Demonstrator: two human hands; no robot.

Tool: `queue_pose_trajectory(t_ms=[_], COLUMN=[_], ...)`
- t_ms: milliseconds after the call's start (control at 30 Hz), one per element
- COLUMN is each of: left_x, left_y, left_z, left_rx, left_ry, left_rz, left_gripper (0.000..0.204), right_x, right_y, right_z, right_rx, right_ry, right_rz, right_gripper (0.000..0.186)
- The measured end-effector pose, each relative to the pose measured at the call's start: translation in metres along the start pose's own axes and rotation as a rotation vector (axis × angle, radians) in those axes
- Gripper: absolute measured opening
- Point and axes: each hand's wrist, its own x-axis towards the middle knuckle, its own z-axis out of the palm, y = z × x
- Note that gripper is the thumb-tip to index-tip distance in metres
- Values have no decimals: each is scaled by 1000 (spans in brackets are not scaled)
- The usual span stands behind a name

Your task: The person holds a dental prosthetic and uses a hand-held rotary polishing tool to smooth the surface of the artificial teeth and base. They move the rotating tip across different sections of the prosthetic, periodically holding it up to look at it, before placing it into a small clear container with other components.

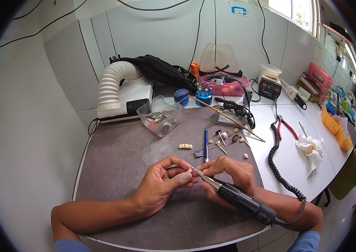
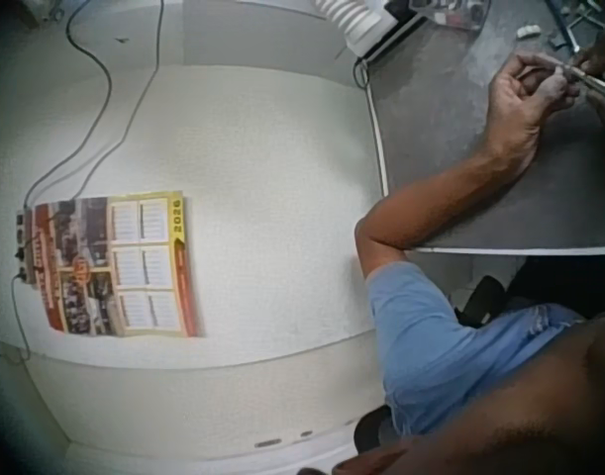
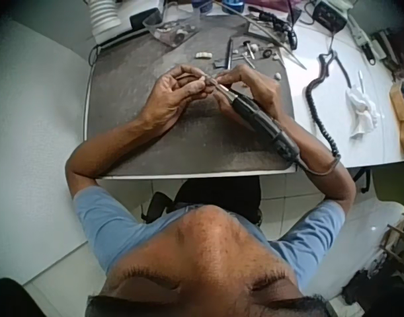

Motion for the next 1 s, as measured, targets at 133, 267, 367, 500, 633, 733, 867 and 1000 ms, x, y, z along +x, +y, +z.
queue_pose_trajectory(t_ms=[133, 267, 367, 500, 633, 733, 867, 1000], left_x=[1, 1, 1, 1, 1, 0, 0, 0], left_y=[0, 0, -1, -2, -1, -1, -2, -1], left_z=[0, 0, -3, -3, 0, -1, -2, 0], left_rx=[4, 8, -13, -22, 23, 36, 28, 47], left_ry=[0, -16, -15, -31, -3, 3, -5, 4], left_rz=[0, 6, 12, 31, 19, 22, 31, 25], left_gripper=[18, 18, 18, 18, 18, 19, 19, 18], right_x=[0, 0, 1, -1, -1, -2, -2, -2], right_y=[-1, -1, 0, -2, 0, 1, -1, -2], right_z=[0, 0, 0, 0, -2, -1, 0, -1], right_rx=[12, 8, 16, -7, -17, -16, -14, -26], right_ry=[5, -21, -17, -1, 24, 18, 1, -11], right_rz=[12, -24, -12, 16, 48, 25, 17, 6], right_gripper=[27, 27, 27, 26, 25, 26, 27, 27])
